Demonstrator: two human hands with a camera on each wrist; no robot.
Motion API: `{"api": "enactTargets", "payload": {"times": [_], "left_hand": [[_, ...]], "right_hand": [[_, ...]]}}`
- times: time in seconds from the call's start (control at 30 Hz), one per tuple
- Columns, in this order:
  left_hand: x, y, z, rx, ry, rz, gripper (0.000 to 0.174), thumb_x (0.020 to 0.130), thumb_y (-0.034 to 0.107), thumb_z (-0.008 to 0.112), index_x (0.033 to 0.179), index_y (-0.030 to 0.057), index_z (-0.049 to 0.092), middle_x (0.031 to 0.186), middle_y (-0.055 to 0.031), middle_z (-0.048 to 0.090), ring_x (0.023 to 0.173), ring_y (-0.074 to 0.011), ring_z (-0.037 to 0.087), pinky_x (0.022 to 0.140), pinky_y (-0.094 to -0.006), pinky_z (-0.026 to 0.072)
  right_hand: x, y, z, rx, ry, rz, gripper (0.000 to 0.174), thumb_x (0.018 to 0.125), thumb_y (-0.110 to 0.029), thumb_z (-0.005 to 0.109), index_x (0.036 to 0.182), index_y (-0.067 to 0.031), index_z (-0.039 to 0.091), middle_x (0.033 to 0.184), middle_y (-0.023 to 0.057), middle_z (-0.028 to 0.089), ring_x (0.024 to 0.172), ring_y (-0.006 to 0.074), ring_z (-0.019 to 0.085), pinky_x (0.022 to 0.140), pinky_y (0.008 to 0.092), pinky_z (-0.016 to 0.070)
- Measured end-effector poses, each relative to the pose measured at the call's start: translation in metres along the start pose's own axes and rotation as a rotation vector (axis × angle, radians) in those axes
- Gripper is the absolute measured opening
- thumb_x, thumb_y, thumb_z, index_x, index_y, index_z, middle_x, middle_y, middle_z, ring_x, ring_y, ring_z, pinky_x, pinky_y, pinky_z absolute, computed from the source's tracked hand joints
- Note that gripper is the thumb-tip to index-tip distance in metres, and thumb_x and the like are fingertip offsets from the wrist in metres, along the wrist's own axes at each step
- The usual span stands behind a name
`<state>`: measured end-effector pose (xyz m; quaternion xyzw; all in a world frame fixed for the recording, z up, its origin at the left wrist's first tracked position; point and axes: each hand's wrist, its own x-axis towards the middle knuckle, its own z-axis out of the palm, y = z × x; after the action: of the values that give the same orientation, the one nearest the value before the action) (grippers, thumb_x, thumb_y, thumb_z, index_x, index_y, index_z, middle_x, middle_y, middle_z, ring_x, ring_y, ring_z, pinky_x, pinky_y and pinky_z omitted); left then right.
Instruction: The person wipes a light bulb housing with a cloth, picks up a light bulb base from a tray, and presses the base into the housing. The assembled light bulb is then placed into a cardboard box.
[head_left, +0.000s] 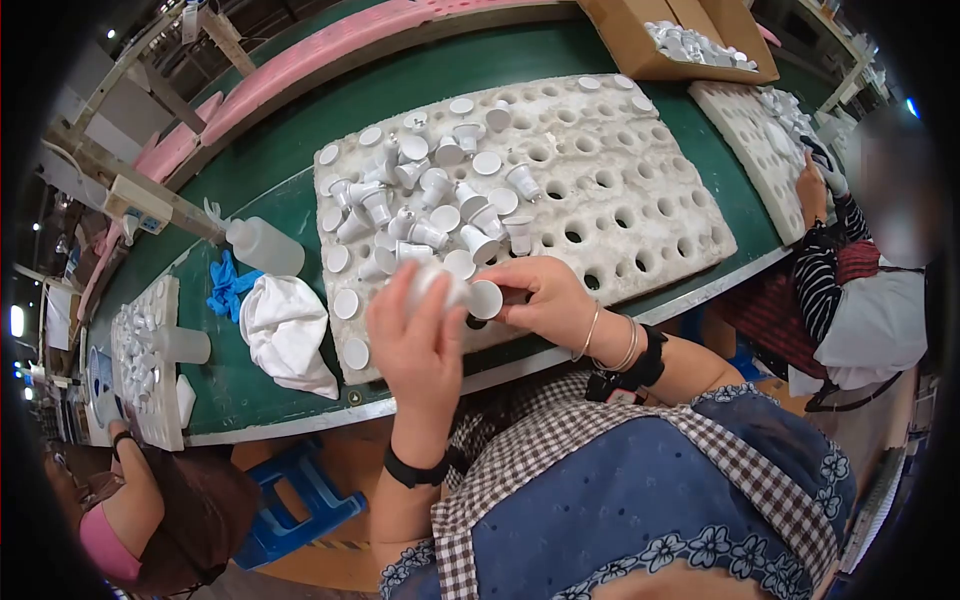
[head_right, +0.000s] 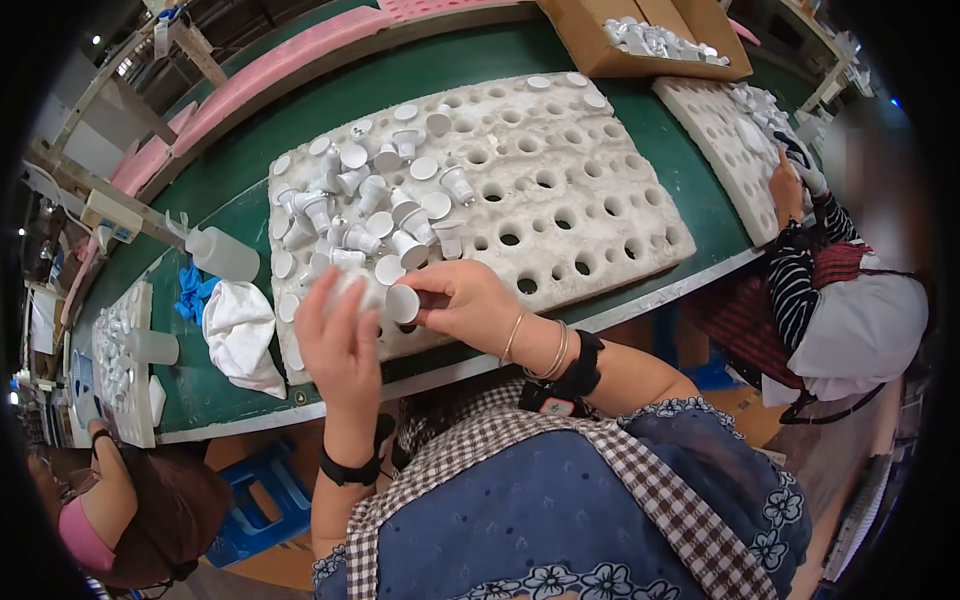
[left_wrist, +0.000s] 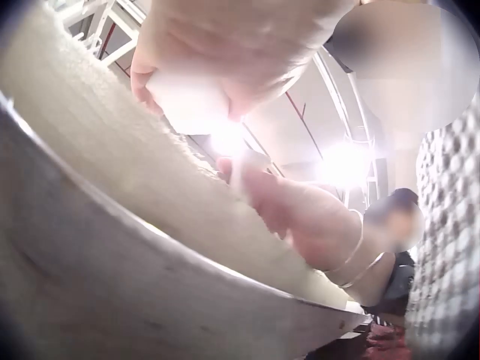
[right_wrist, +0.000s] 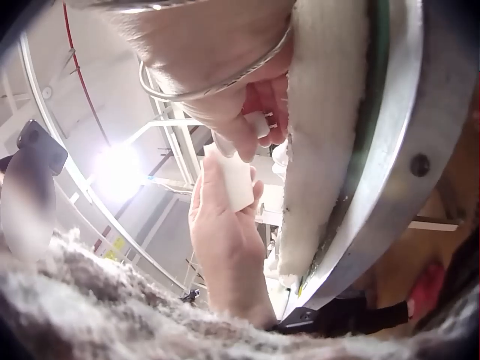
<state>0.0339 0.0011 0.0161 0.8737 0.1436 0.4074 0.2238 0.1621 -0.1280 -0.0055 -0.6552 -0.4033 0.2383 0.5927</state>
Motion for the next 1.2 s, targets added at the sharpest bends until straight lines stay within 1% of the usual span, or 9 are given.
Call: {"api": "enactTargets", "payload": {"times": [0.1,0.33,0.47,0.67,0.77,0.83,1.0,1.13,1.2], "left_hand": [[-0.006,0.017,0.007,-0.012,-0.171,0.234,0.024,0.080,0.012,0.069,0.104,0.0091,0.069,0.119,-0.0121,0.060,0.103,-0.0344,0.054,0.089,-0.0436,0.0443],[-0.002,-0.012,0.001,0.016,-0.019,0.017,0.028,0.080,0.014,0.069,0.108,0.0069,0.068,0.118,-0.0116,0.061,0.104,-0.0343,0.053,0.089,-0.0447,0.0437],[-0.011,0.009,0.005,-0.053,-0.171,0.196,0.031,0.077,0.012,0.071,0.108,0.0076,0.068,0.119,-0.0118,0.061,0.105,-0.0350,0.053,0.089,-0.0435,0.0436],[-0.007,-0.011,-0.008,0.023,-0.027,-0.032,0.028,0.078,0.011,0.070,0.106,0.0076,0.068,0.117,-0.0115,0.061,0.105,-0.0340,0.053,0.090,-0.0421,0.0439],[-0.001,0.016,-0.002,-0.059,-0.170,0.223,0.026,0.080,0.011,0.069,0.106,0.0069,0.068,0.115,-0.0115,0.062,0.100,-0.0338,0.054,0.088,-0.0432,0.0440],[0.000,0.006,0.006,-0.023,-0.141,0.153,0.024,0.081,0.011,0.068,0.105,0.0070,0.069,0.115,-0.0114,0.062,0.102,-0.0335,0.055,0.089,-0.0430,0.0438],[-0.006,-0.007,-0.002,0.018,-0.031,0.023,0.025,0.083,0.010,0.067,0.107,0.0076,0.068,0.115,-0.0123,0.062,0.103,-0.0333,0.054,0.090,-0.0434,0.0434],[-0.010,0.014,0.001,-0.035,-0.154,0.179,0.033,0.077,0.013,0.072,0.110,0.0103,0.068,0.119,-0.0104,0.060,0.104,-0.0332,0.053,0.090,-0.0432,0.0436],[-0.012,0.003,0.003,-0.079,-0.102,0.160,0.035,0.075,0.012,0.072,0.111,0.0106,0.068,0.119,-0.0099,0.059,0.104,-0.0325,0.053,0.089,-0.0419,0.0447]], "right_hand": [[0.000,0.001,-0.003,-0.133,-0.040,-0.040,0.031,0.076,-0.001,0.068,0.107,-0.0038,0.067,0.086,0.0073,0.068,0.074,0.0110,0.063,0.069,0.0256,0.0516],[-0.002,-0.008,-0.001,0.058,-0.021,0.079,0.036,0.076,0.006,0.064,0.112,-0.0018,0.066,0.090,0.0075,0.067,0.078,0.0110,0.063,0.072,0.0249,0.0524],[0.000,-0.004,-0.002,0.038,-0.016,0.051,0.035,0.078,0.003,0.066,0.113,-0.0016,0.066,0.089,0.0058,0.066,0.079,0.0096,0.063,0.072,0.0243,0.0523],[-0.001,-0.008,-0.003,0.084,-0.026,0.102,0.032,0.079,-0.003,0.071,0.111,-0.0025,0.066,0.089,0.0054,0.067,0.081,0.0089,0.063,0.072,0.0237,0.0521],[0.000,-0.007,-0.002,0.087,-0.064,0.041,0.031,0.080,-0.001,0.070,0.111,-0.0020,0.067,0.091,0.0054,0.067,0.082,0.0090,0.063,0.073,0.0235,0.0522],[0.000,-0.009,-0.007,-0.174,-0.095,0.049,0.031,0.080,0.001,0.069,0.110,-0.0023,0.067,0.094,0.0053,0.067,0.083,0.0094,0.063,0.074,0.0233,0.0521],[-0.003,-0.008,-0.001,0.070,0.015,0.043,0.033,0.077,0.005,0.066,0.109,-0.0025,0.067,0.091,0.0051,0.065,0.080,0.0093,0.062,0.071,0.0250,0.0516],[0.005,0.007,-0.003,-0.364,-0.083,-0.304,0.042,0.078,-0.002,0.064,0.121,-0.0051,0.060,0.089,0.0116,0.063,0.078,0.0228,0.062,0.070,0.0330,0.0493],[0.001,-0.012,-0.007,-0.356,-0.159,-0.154,0.046,0.081,-0.008,0.065,0.126,-0.0054,0.056,0.092,0.0132,0.062,0.074,0.0248,0.058,0.067,0.0335,0.0472]]}}
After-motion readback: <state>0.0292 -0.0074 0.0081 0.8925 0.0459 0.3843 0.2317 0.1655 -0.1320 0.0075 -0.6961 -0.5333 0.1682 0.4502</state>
